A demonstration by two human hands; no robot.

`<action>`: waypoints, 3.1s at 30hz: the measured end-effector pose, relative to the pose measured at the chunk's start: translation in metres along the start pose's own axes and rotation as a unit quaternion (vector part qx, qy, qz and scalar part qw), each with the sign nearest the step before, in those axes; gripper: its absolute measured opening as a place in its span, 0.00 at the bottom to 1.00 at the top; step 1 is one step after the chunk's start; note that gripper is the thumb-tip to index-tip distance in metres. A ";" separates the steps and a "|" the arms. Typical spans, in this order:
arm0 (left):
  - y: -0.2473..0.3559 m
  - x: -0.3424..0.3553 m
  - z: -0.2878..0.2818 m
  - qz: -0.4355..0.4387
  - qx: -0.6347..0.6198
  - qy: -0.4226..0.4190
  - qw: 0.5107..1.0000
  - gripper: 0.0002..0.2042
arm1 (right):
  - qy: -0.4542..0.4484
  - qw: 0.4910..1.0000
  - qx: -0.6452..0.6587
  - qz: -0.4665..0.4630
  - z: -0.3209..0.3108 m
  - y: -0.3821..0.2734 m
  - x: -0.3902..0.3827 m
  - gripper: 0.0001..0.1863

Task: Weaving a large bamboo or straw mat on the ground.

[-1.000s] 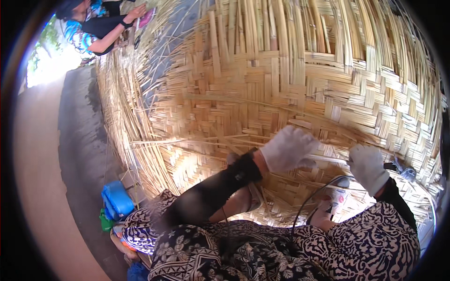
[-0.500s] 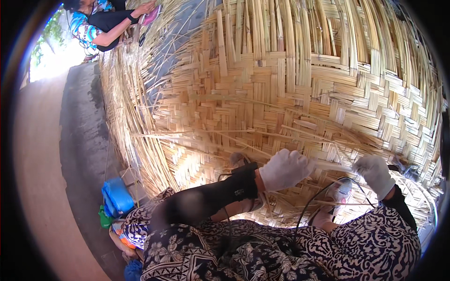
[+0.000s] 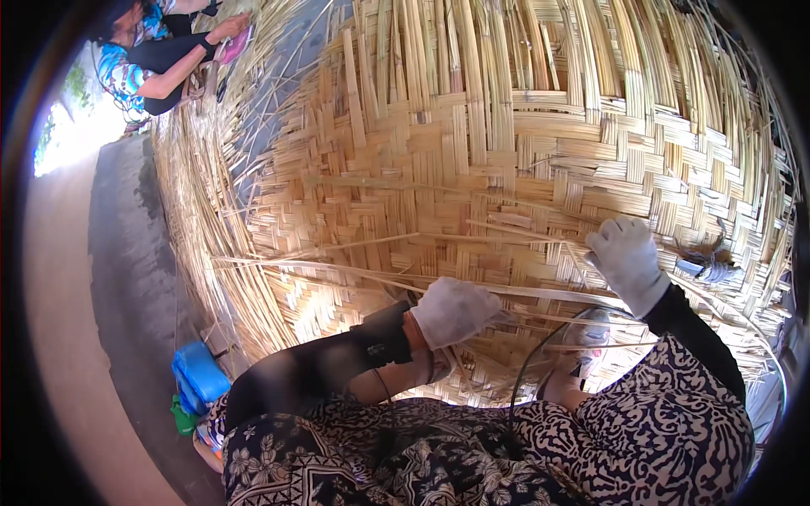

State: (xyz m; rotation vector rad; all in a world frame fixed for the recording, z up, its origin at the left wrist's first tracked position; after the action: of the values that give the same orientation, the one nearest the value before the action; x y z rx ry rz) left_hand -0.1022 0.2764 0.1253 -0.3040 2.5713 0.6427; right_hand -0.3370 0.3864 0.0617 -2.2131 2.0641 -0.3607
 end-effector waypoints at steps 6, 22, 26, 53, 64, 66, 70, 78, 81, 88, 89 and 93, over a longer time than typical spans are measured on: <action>-0.006 -0.004 0.004 0.027 0.015 0.012 0.999 0.10 | 0.012 0.985 0.137 0.104 -0.015 0.004 0.004 0.03; -0.032 0.022 -0.011 -0.270 -0.789 0.225 0.504 0.21 | -0.004 0.994 0.072 0.079 -0.038 -0.032 -0.004 0.17; -0.033 0.032 -0.016 -0.296 -0.660 0.190 0.663 0.19 | -0.084 0.971 0.186 0.128 -0.043 -0.021 -0.017 0.10; -0.110 0.017 -0.074 -0.098 0.158 0.422 0.887 0.11 | 0.104 0.963 0.217 0.119 -0.063 0.027 0.006 0.13; -0.091 0.011 -0.101 -0.087 0.110 0.274 0.951 0.15 | 0.235 0.461 0.774 0.366 -0.060 0.049 0.010 0.17; -0.103 0.011 -0.103 -0.106 0.034 0.245 0.963 0.15 | 0.259 0.468 0.757 0.375 -0.057 0.060 0.009 0.14; -0.134 -0.007 -0.150 -0.154 0.096 0.376 0.908 0.14 | 0.290 0.405 0.756 0.425 -0.050 0.074 0.003 0.15; -0.027 0.089 -0.113 -0.020 -0.182 0.266 0.946 0.14 | 0.308 0.425 0.765 0.373 -0.064 0.060 0.016 0.15; -0.018 0.098 -0.097 -0.051 -0.070 0.288 0.954 0.11 | 0.327 0.493 0.691 0.415 -0.070 0.057 0.012 0.12; 0.008 0.114 -0.091 0.004 0.253 0.357 0.899 0.08 | 0.291 0.328 0.730 0.524 -0.045 0.055 -0.008 0.11; 0.002 0.115 -0.086 -0.002 0.219 0.328 0.919 0.08 | 0.292 0.328 0.730 0.524 -0.046 0.054 -0.007 0.11; -0.018 0.121 -0.077 -0.022 -0.121 0.238 0.963 0.07 | 0.317 0.398 0.716 0.477 -0.054 0.052 -0.005 0.13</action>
State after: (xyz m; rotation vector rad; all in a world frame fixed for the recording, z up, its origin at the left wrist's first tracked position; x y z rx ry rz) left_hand -0.2307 0.2112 0.1189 -0.6659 2.9243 0.9704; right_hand -0.4005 0.3924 0.1014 0.2680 1.3933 -1.8878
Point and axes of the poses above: each hand's wrist, its own x-axis towards the middle knuckle, its own z-axis out of the palm, y = z × x, the point moved 1 cm from there along x, towards the middle knuckle, and after that the axes turned 6 degrees about y, right-handed, at the moved point
